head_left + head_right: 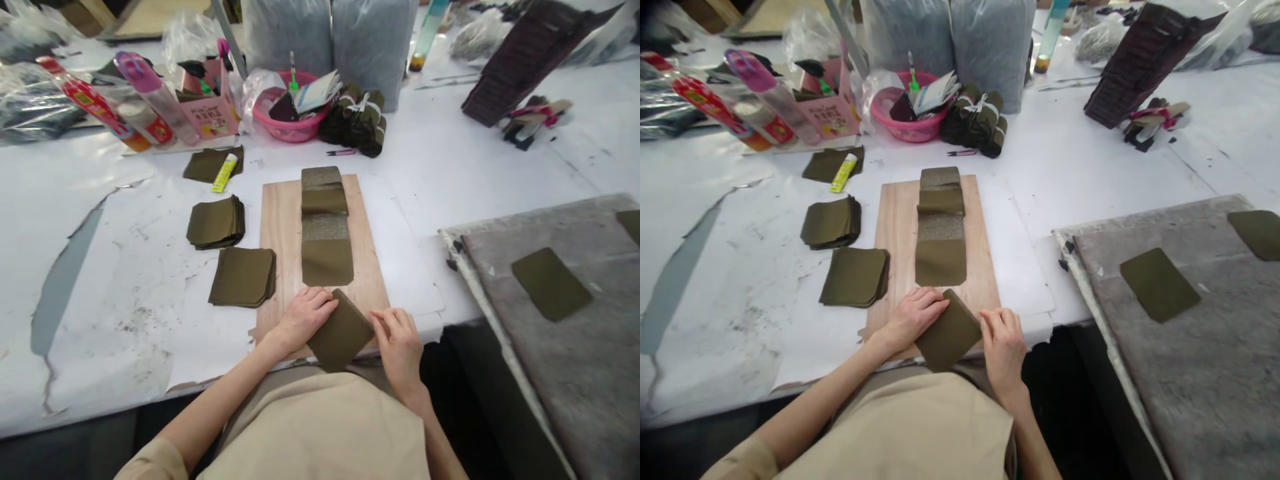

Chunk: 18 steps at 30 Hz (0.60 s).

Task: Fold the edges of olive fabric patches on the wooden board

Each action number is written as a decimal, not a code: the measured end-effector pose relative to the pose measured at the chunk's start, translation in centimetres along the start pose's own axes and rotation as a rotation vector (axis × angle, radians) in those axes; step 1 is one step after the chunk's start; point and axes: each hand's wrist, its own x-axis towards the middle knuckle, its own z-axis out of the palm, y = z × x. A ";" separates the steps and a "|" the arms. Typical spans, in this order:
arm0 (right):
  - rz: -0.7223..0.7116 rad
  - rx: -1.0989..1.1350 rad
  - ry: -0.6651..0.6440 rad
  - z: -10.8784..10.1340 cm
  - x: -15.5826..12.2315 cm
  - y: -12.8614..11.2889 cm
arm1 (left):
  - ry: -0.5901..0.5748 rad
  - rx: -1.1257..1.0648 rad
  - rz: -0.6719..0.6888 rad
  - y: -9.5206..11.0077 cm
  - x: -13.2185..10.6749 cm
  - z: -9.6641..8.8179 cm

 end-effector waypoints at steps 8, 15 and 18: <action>-0.045 -0.185 -0.060 2.6 1.9 -2.4 | -0.050 -0.003 -0.005 0.1 0.2 -0.4; -0.034 -0.171 -0.099 2.6 2.2 -2.6 | -0.120 0.024 -0.016 -0.2 1.2 -0.8; -0.035 -0.129 -0.078 2.7 2.3 -2.5 | -0.165 0.077 0.011 -0.4 1.9 -0.9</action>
